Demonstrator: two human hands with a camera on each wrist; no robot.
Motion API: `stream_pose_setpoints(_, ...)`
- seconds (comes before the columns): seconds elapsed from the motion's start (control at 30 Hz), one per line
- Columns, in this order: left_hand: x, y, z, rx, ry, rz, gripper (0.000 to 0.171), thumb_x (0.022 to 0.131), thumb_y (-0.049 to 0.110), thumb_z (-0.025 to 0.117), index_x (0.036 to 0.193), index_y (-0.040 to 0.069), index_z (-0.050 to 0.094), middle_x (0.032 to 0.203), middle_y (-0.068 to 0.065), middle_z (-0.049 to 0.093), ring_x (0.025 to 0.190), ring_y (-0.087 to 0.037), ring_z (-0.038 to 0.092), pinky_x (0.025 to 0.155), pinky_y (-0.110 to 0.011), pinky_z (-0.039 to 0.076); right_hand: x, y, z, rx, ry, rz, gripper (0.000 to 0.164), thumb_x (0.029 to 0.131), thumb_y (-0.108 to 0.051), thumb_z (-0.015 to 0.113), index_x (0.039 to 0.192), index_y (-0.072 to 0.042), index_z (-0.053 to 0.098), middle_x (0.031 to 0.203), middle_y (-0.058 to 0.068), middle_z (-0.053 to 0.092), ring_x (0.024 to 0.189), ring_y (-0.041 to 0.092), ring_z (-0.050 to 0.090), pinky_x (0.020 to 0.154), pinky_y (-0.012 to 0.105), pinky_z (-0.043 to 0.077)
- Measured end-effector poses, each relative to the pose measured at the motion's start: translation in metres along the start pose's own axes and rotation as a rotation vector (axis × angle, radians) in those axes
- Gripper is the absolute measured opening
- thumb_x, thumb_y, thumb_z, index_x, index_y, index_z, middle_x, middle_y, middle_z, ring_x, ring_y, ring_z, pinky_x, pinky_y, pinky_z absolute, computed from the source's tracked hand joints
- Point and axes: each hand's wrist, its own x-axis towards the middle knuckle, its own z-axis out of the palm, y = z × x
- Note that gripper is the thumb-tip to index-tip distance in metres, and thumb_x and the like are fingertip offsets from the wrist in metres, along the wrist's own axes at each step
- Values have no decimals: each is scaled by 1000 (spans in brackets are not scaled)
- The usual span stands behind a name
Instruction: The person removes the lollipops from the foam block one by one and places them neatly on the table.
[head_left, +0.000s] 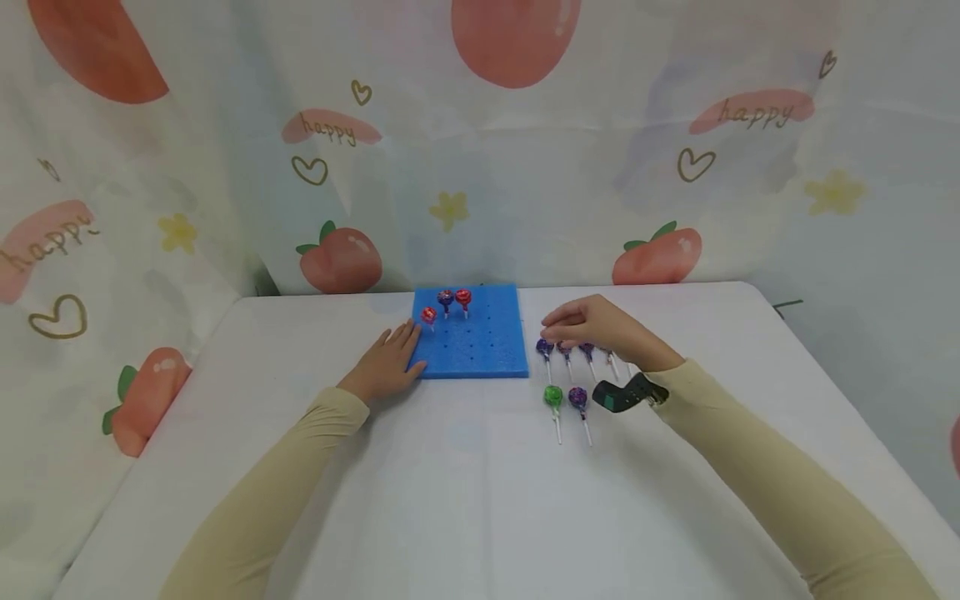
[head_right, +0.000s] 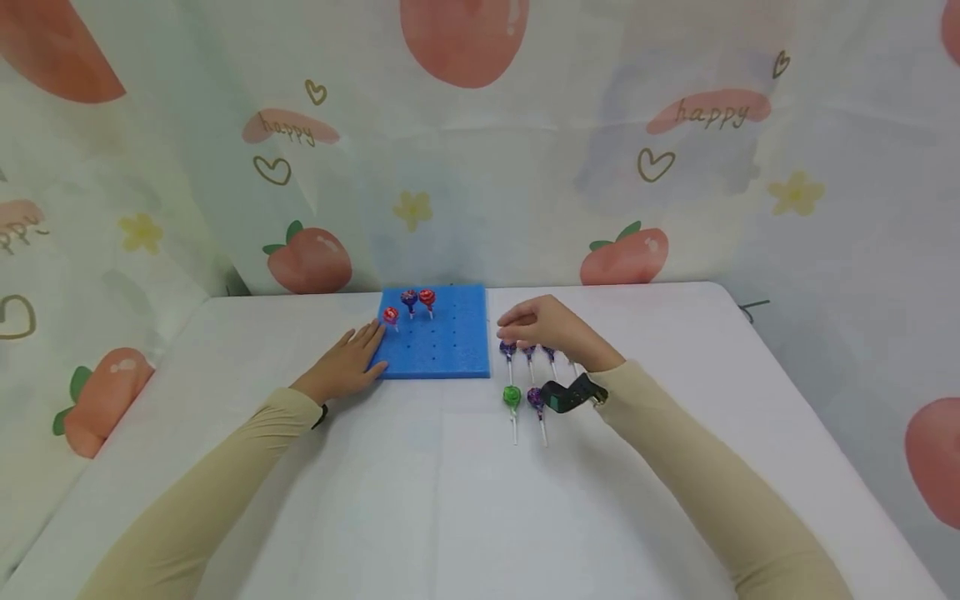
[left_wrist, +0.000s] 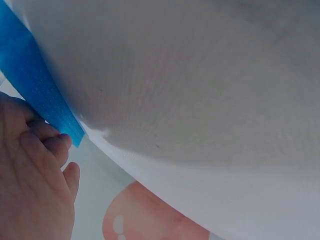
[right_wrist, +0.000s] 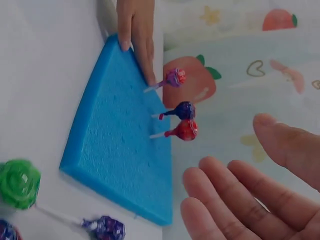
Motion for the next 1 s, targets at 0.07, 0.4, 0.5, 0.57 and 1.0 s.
stream_pose_setpoints(0.07, 0, 0, -1, -11, 2, 2, 70, 98, 40, 39, 149, -2, 16, 157, -20, 14, 146, -34, 15, 119, -49, 12, 17, -5, 7, 64, 15, -13, 38, 92, -22, 61, 123, 0, 59, 120, 20, 64, 108, 33, 62, 97, 47, 48)
stream_pose_setpoints(0.4, 4, -2, 2, 5, -12, -12, 71, 98, 42, 38, 149, -1, 15, 157, -19, 13, 146, -32, 14, 119, -48, 12, 92, -10, 47, 220, 130, 0, 41, 93, -19, 59, 127, 2, 55, 125, 22, 60, 118, 36, 56, 102, 44, 45)
stream_pose_setpoints(0.5, 4, -2, 1, 10, -25, -25, 71, 98, 43, 37, 150, 1, 13, 158, -18, 12, 147, -31, 12, 120, -47, 10, 109, -10, 58, 231, 169, -10, 41, 92, -17, 60, 127, 4, 54, 124, 23, 60, 117, 34, 57, 102, 43, 45)
stream_pose_setpoints(0.57, 4, -1, 0, 6, -28, -27, 71, 98, 43, 37, 150, 1, 13, 158, -18, 11, 147, -31, 12, 120, -47, 10, 118, -9, 64, 245, 205, -7, 41, 91, -16, 61, 126, 5, 54, 123, 23, 61, 117, 32, 57, 102, 42, 46)
stream_pose_setpoints(1.0, 4, -3, 3, 5, -19, -28, 72, 98, 44, 37, 150, 1, 14, 158, -17, 12, 147, -31, 13, 120, -47, 11, 148, 6, 92, 356, 296, 27, 41, 90, -13, 63, 127, 2, 53, 126, 21, 60, 120, 31, 56, 102, 41, 46)
